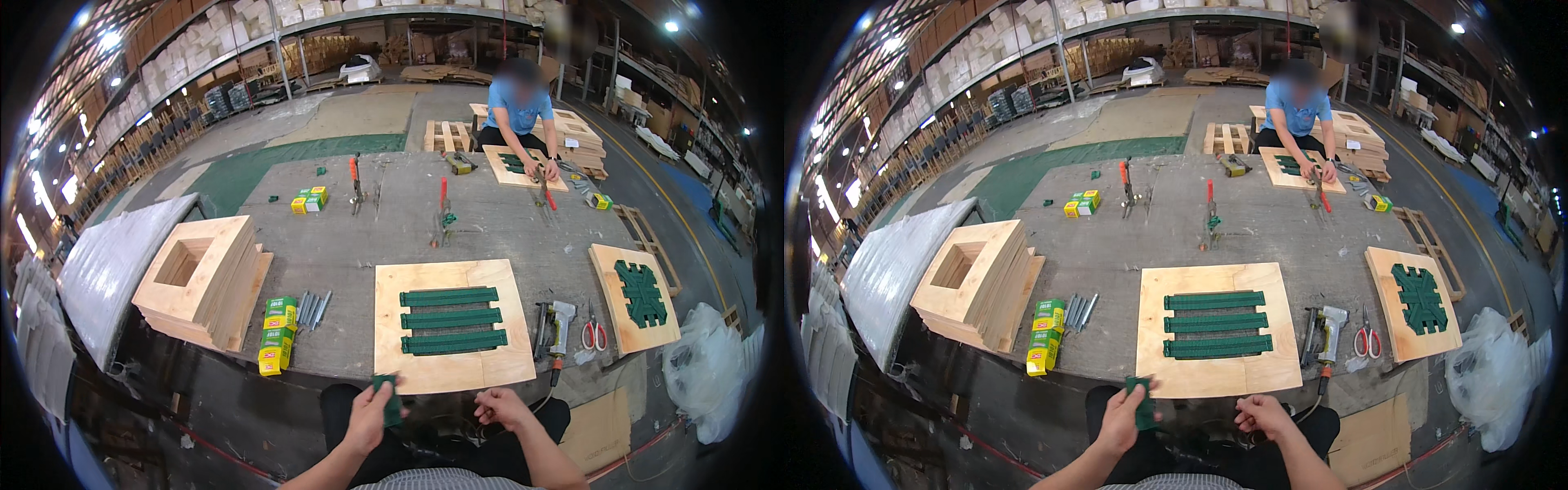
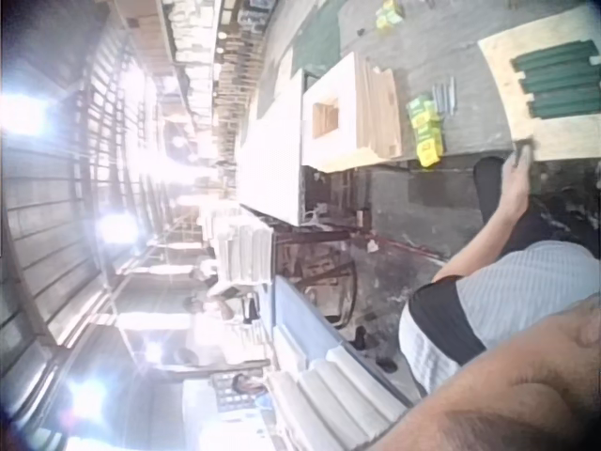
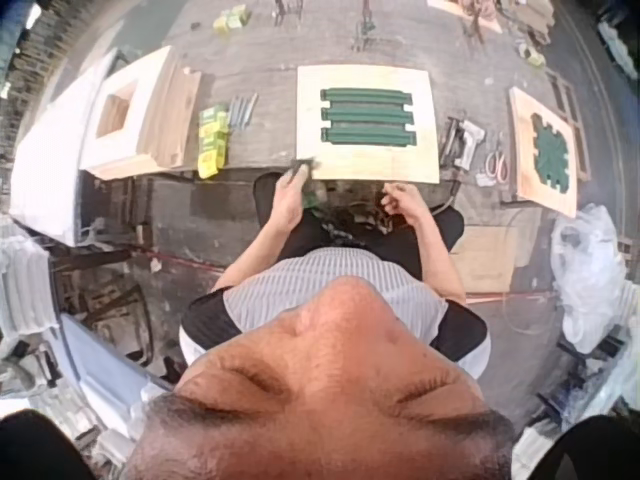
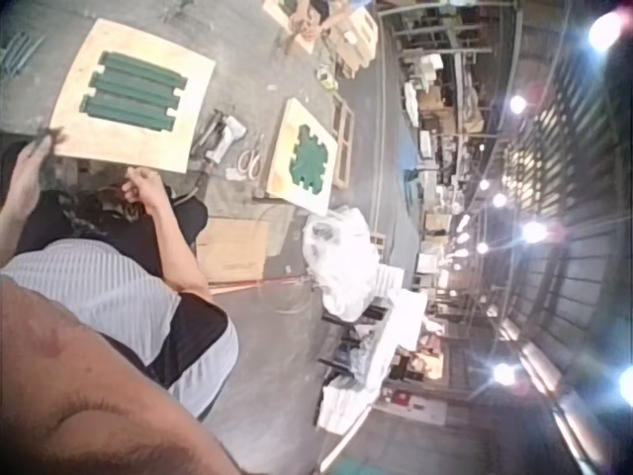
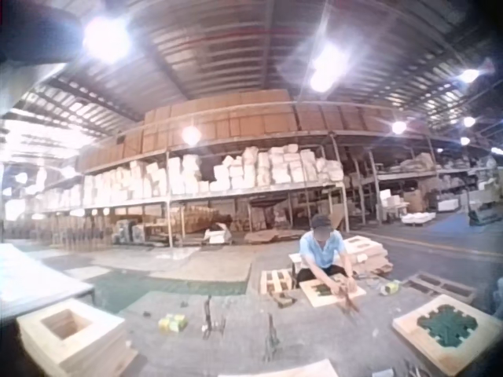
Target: The person assembles green plastic strips into a grid pattern on a wooden board using a pneumatic nail gun. They place strips, secure them with nails, and repeat the process to form a complete grid.
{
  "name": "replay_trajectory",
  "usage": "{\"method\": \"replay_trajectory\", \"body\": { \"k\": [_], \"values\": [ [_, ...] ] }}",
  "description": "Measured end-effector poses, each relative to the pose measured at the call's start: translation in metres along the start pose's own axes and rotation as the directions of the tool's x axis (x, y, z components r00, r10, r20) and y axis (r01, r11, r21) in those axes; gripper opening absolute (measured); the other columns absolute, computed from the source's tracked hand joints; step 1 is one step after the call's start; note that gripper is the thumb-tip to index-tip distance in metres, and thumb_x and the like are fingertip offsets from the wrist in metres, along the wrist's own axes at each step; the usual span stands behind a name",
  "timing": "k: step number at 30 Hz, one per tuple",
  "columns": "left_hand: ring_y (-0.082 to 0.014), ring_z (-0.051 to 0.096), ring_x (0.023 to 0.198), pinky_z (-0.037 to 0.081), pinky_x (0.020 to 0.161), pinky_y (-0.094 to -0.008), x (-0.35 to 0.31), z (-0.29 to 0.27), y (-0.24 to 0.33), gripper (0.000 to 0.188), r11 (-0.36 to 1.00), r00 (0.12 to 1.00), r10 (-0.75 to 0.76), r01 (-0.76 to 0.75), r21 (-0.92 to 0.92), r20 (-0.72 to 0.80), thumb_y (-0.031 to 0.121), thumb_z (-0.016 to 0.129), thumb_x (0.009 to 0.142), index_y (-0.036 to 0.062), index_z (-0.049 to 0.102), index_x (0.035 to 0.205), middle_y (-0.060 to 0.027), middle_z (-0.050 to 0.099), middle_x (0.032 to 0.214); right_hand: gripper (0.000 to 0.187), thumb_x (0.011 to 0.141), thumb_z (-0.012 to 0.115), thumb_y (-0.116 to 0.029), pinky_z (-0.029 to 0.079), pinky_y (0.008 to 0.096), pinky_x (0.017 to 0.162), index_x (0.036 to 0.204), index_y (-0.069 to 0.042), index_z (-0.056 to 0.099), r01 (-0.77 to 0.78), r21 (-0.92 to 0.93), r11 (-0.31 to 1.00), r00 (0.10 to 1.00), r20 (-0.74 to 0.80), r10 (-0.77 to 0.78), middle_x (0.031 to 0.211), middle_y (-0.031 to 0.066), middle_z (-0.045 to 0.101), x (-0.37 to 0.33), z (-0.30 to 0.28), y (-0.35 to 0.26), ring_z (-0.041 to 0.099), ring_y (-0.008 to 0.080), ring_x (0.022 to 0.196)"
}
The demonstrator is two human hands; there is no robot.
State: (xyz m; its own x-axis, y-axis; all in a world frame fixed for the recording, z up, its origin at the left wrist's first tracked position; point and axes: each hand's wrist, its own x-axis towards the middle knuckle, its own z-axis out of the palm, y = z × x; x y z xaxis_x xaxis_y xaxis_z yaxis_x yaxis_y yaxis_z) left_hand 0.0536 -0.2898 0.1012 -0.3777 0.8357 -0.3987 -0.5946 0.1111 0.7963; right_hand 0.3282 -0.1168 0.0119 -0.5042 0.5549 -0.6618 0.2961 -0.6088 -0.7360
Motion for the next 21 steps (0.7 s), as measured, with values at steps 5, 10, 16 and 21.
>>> {"method": "replay_trajectory", "body": {
  "k": [5,10,16,21],
  "values": [
    [-0.0330,0.063,0.122,0.048,0.109,-0.0475,0.075,0.038,0.011,0.041,0.796,0.861,0.161,-0.402,0.453,0.483,0.028,0.048,0.111,0.0046,0.056,0.143,-0.0128,0.066,0.136,0.023,0.103,0.065,-0.024,0.053,0.0287,0.064,0.103,0.000,0.065,0.383,-0.192,0.903,0.920,-0.002,-0.391,0.085,0.0076,0.071,0.007,-0.004,-0.105,0.065,0.0128,0.069],
    [-0.0396,0.037,0.148,0.027,0.124,-0.0539,0.195,-0.013,0.016,0.047,-0.433,0.686,0.255,-0.548,0.715,0.681,0.037,0.054,0.105,0.0241,0.054,0.149,-0.0065,0.048,0.157,0.031,0.104,0.062,-0.029,0.052,0.0284,0.070,0.119,-0.001,0.066,0.567,-0.516,0.642,0.769,0.051,-0.638,0.092,0.0069,0.072,0.047,0.028,-0.247,0.067,0.0126,0.077],
    [-0.0366,0.031,0.152,0.024,0.125,-0.0534,0.221,-0.014,-0.004,0.048,-0.417,0.720,0.174,-0.564,0.713,0.672,0.042,0.049,0.106,0.0241,0.052,0.151,-0.0050,0.041,0.162,0.044,0.104,0.060,-0.031,0.052,0.0393,0.091,0.136,-0.002,0.060,0.590,-0.775,0.225,0.519,0.151,-0.841,0.116,0.0180,0.070,0.175,0.023,-0.353,0.067,0.0279,0.101],
    [-0.0394,0.031,0.151,0.027,0.124,-0.0560,0.225,-0.018,0.000,0.049,-0.351,0.745,0.154,-0.573,0.740,0.649,0.037,0.057,0.103,0.0246,0.053,0.150,-0.0055,0.041,0.162,0.068,0.105,0.053,-0.043,0.038,0.0471,0.115,0.156,-0.002,0.036,0.468,-0.884,0.018,0.411,0.199,-0.890,0.155,0.0244,0.042,0.305,0.052,-0.449,0.045,0.0425,0.139]
  ]
}}
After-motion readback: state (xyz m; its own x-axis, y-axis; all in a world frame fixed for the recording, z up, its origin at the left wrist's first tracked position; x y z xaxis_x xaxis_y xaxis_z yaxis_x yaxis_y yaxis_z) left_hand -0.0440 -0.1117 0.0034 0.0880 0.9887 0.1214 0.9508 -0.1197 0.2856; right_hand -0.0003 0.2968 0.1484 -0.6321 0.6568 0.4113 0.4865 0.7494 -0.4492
